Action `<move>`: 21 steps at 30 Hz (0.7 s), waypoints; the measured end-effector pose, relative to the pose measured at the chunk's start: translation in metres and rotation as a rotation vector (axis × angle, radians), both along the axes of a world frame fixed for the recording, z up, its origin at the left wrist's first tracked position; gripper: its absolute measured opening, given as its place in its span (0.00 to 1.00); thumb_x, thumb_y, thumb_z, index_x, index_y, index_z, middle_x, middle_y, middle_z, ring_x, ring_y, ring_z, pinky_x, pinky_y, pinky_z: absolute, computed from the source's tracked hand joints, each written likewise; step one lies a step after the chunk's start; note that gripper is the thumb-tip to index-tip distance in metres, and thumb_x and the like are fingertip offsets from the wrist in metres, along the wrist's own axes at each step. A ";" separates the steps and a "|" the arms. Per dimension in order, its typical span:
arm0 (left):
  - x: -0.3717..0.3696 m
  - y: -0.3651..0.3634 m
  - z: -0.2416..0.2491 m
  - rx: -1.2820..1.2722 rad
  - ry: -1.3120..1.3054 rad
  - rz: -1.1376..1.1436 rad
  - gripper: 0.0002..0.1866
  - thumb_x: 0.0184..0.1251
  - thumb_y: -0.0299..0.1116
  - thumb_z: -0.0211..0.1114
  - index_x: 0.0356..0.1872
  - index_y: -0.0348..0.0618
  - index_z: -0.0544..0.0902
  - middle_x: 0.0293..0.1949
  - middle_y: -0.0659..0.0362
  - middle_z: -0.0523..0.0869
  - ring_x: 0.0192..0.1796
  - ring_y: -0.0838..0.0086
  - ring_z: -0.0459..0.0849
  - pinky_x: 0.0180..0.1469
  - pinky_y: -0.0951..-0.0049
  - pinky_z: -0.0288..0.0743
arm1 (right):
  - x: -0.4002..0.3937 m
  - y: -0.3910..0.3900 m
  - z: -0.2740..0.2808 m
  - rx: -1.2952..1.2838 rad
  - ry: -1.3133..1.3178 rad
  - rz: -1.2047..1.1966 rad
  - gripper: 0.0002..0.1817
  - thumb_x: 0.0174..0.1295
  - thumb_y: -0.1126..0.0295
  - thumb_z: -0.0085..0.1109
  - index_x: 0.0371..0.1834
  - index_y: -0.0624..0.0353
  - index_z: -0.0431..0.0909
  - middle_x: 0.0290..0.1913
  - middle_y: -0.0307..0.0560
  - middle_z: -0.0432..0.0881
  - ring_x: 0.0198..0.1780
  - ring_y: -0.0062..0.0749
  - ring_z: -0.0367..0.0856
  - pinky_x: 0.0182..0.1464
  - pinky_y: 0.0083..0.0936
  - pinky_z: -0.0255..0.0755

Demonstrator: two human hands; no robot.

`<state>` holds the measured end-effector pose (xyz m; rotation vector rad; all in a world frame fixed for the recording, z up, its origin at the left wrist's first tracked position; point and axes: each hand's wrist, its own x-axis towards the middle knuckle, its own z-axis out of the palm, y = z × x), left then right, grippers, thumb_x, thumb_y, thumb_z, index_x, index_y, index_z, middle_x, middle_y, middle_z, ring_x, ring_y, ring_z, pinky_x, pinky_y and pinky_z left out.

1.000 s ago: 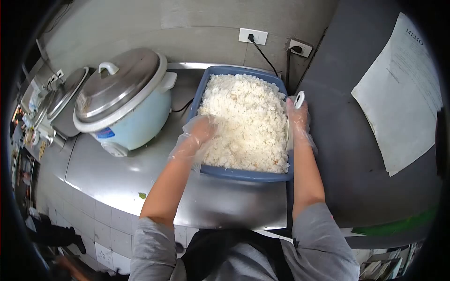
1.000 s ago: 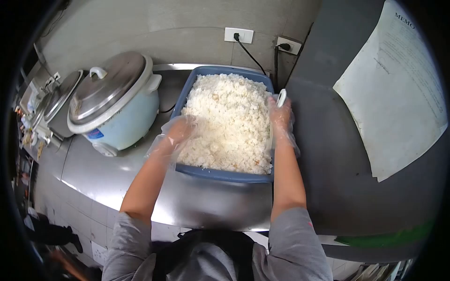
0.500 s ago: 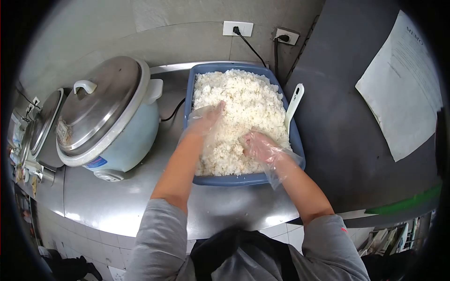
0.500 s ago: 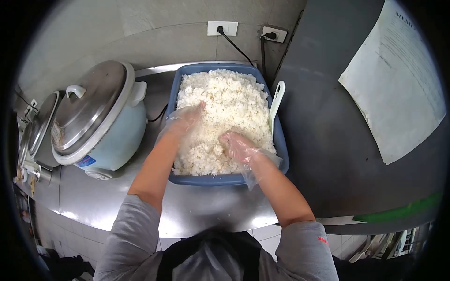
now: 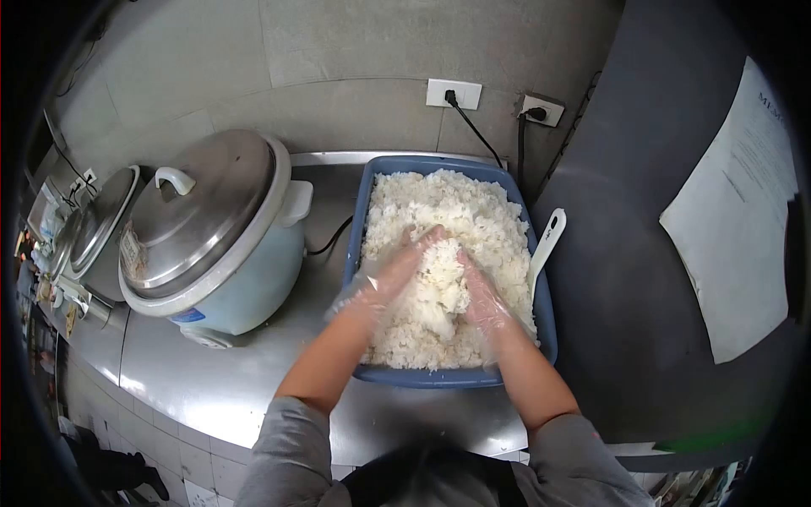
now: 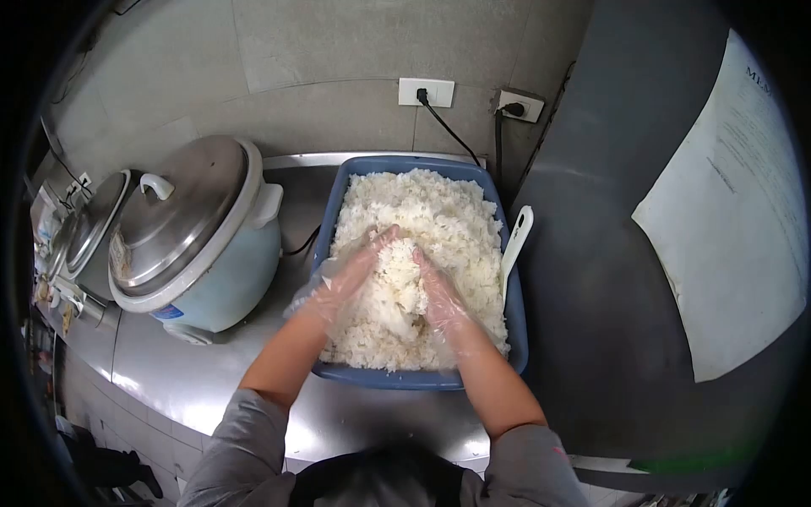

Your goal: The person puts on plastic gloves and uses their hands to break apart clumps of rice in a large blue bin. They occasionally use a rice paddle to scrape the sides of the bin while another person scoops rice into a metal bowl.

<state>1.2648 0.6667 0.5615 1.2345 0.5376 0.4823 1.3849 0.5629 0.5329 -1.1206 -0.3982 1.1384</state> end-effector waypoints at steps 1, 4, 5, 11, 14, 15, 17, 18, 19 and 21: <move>-0.004 -0.013 0.025 -0.009 -0.036 0.026 0.61 0.51 0.64 0.68 0.73 0.34 0.43 0.69 0.38 0.62 0.74 0.56 0.55 0.74 0.66 0.50 | 0.007 0.002 -0.003 -0.044 -0.114 -0.060 0.35 0.67 0.49 0.54 0.69 0.61 0.63 0.63 0.48 0.73 0.61 0.38 0.72 0.64 0.34 0.65; 0.009 -0.022 0.050 0.129 0.017 0.062 0.67 0.45 0.55 0.78 0.72 0.29 0.39 0.65 0.36 0.66 0.73 0.53 0.58 0.75 0.61 0.48 | 0.024 0.017 0.019 0.047 -0.593 -0.054 0.40 0.65 0.42 0.53 0.68 0.65 0.64 0.61 0.60 0.72 0.59 0.45 0.72 0.65 0.35 0.61; 0.017 -0.021 0.050 0.198 0.066 0.062 0.68 0.43 0.53 0.80 0.72 0.27 0.39 0.64 0.35 0.68 0.72 0.54 0.60 0.75 0.60 0.49 | 0.035 0.022 0.019 0.023 -0.671 -0.041 0.40 0.64 0.42 0.53 0.67 0.67 0.65 0.60 0.62 0.73 0.59 0.45 0.72 0.64 0.35 0.62; 0.022 -0.006 0.089 0.218 0.086 0.032 0.46 0.52 0.31 0.75 0.68 0.26 0.56 0.51 0.49 0.81 0.50 0.70 0.82 0.53 0.72 0.77 | 0.039 0.023 0.113 -0.316 -0.737 -0.117 0.40 0.56 0.46 0.64 0.60 0.72 0.70 0.55 0.60 0.78 0.56 0.36 0.76 0.57 0.30 0.68; 0.024 -0.001 0.075 0.394 -0.265 0.012 0.29 0.60 0.34 0.69 0.59 0.30 0.69 0.47 0.50 0.83 0.49 0.70 0.83 0.51 0.70 0.76 | 0.036 0.023 0.135 -0.213 -0.882 -0.256 0.39 0.53 0.42 0.65 0.50 0.73 0.77 0.47 0.62 0.82 0.50 0.44 0.81 0.54 0.33 0.71; 0.025 -0.001 0.074 0.488 -0.324 0.036 0.24 0.64 0.37 0.66 0.55 0.32 0.74 0.45 0.50 0.84 0.49 0.69 0.83 0.51 0.69 0.75 | 0.037 0.026 0.134 -0.124 -0.940 -0.359 0.39 0.54 0.40 0.63 0.46 0.74 0.78 0.45 0.65 0.83 0.49 0.48 0.82 0.53 0.36 0.72; 0.034 0.018 0.077 0.938 -0.091 0.193 0.22 0.67 0.44 0.63 0.52 0.36 0.77 0.41 0.49 0.85 0.47 0.67 0.83 0.50 0.67 0.74 | 0.066 0.046 0.116 -0.195 -1.087 -0.419 0.42 0.55 0.34 0.56 0.43 0.72 0.80 0.44 0.66 0.82 0.47 0.54 0.82 0.52 0.38 0.72; 0.031 0.017 0.088 0.946 0.269 0.234 0.21 0.69 0.50 0.59 0.47 0.40 0.81 0.38 0.49 0.85 0.44 0.64 0.84 0.49 0.65 0.74 | 0.071 0.048 0.121 -0.297 -1.084 -0.381 0.43 0.54 0.32 0.54 0.42 0.72 0.81 0.44 0.67 0.82 0.47 0.55 0.81 0.52 0.39 0.72; 0.028 0.011 0.104 0.920 0.299 0.206 0.21 0.69 0.49 0.59 0.47 0.40 0.82 0.37 0.49 0.86 0.43 0.64 0.85 0.48 0.65 0.74 | 0.060 0.042 0.140 -0.398 -1.080 -0.342 0.45 0.54 0.30 0.52 0.41 0.72 0.81 0.44 0.68 0.82 0.47 0.56 0.81 0.52 0.39 0.72; 0.022 -0.002 0.132 0.864 0.358 0.146 0.20 0.68 0.48 0.60 0.46 0.39 0.82 0.35 0.51 0.87 0.42 0.64 0.85 0.45 0.65 0.74 | 0.054 0.025 0.161 -0.471 -1.110 -0.187 0.47 0.54 0.27 0.47 0.39 0.72 0.81 0.45 0.69 0.81 0.50 0.58 0.80 0.55 0.40 0.71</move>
